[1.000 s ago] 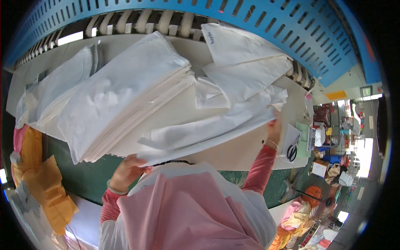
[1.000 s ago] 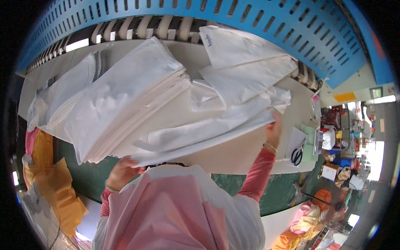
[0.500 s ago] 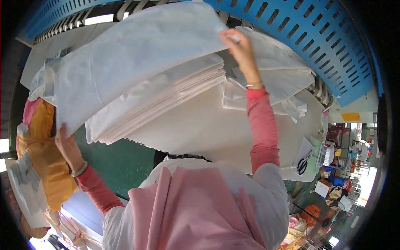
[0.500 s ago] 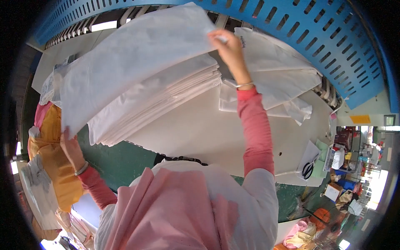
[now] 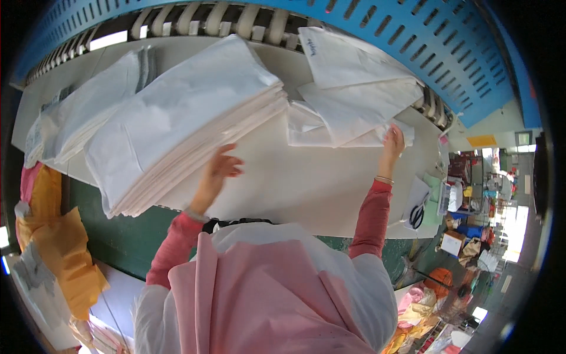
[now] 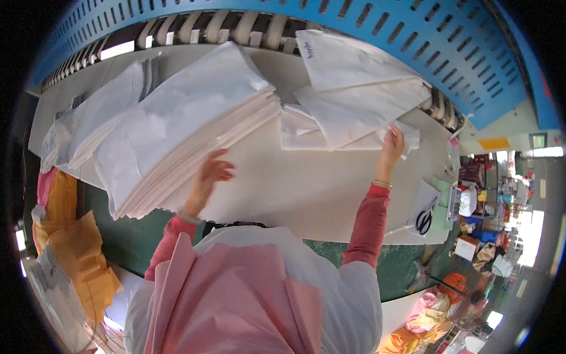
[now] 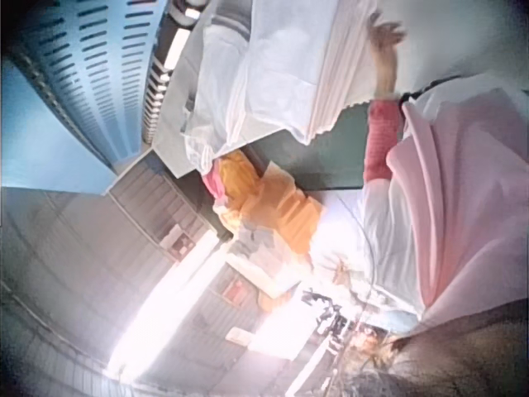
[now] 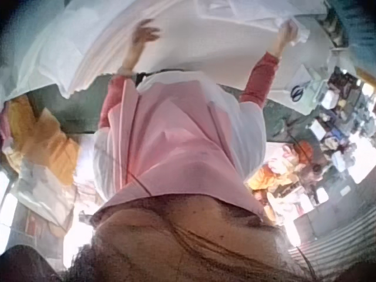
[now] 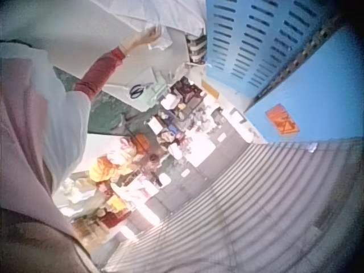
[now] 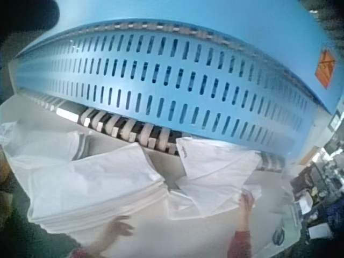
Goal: The person takes white fabrics from a pile, spreads them out on a table, and folds them before stacking them.
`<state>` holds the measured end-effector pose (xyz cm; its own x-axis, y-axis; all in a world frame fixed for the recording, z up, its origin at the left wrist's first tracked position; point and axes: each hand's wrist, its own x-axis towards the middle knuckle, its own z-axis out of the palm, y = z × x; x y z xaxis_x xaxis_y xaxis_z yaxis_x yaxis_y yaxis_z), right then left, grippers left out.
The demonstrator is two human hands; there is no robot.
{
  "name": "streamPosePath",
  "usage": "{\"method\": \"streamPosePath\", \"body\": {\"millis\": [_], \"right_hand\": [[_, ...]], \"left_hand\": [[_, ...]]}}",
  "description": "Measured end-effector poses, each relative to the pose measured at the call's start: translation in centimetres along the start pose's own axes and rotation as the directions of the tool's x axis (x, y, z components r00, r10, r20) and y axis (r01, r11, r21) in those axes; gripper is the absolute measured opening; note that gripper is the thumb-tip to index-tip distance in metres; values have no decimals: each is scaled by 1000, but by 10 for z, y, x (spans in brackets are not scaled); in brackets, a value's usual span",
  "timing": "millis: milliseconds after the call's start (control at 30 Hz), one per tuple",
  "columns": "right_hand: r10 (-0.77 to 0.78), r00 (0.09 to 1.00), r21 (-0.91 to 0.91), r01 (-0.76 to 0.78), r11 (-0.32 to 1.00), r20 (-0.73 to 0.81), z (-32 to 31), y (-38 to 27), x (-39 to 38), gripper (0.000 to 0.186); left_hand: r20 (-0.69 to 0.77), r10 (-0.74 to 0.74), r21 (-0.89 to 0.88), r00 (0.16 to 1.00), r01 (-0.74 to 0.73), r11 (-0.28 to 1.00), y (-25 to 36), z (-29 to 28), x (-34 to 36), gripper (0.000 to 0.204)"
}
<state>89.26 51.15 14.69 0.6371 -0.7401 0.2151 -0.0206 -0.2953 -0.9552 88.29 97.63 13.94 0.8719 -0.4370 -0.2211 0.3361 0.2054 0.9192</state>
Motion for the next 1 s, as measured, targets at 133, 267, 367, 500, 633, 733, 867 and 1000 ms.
{"method": "streamPosePath", "body": {"millis": [133,267,367,500,633,733,867,1000], "right_hand": [[131,968,183,-92,979,-213,-110,117,26,32],[375,908,372,-288,883,-187,-107,112,16,35],[486,871,486,-394,780,-73,-138,120,17,35],[454,884,237,-420,876,-109,-129,89,19,24],[461,876,-107,-449,887,142,-132,77,19,6],[559,763,106,-616,780,325,-123,40,6,11],[227,622,463,-738,491,749,-158,-4,51,14],[332,842,447,-515,731,426,-22,-153,36,5]], "left_hand": [[120,-246,-120,962,260,958,-21,93,72,24],[57,-187,79,981,182,980,-37,108,90,15],[154,-238,204,959,205,957,-25,104,55,15],[154,-421,186,894,392,901,-20,76,4,15],[164,-446,170,880,420,891,-11,55,-18,17],[116,-512,-16,851,517,856,19,45,-40,15],[46,-460,-641,887,379,667,72,0,-72,15],[-359,-81,-520,930,-127,844,155,-51,-87,23]]}}
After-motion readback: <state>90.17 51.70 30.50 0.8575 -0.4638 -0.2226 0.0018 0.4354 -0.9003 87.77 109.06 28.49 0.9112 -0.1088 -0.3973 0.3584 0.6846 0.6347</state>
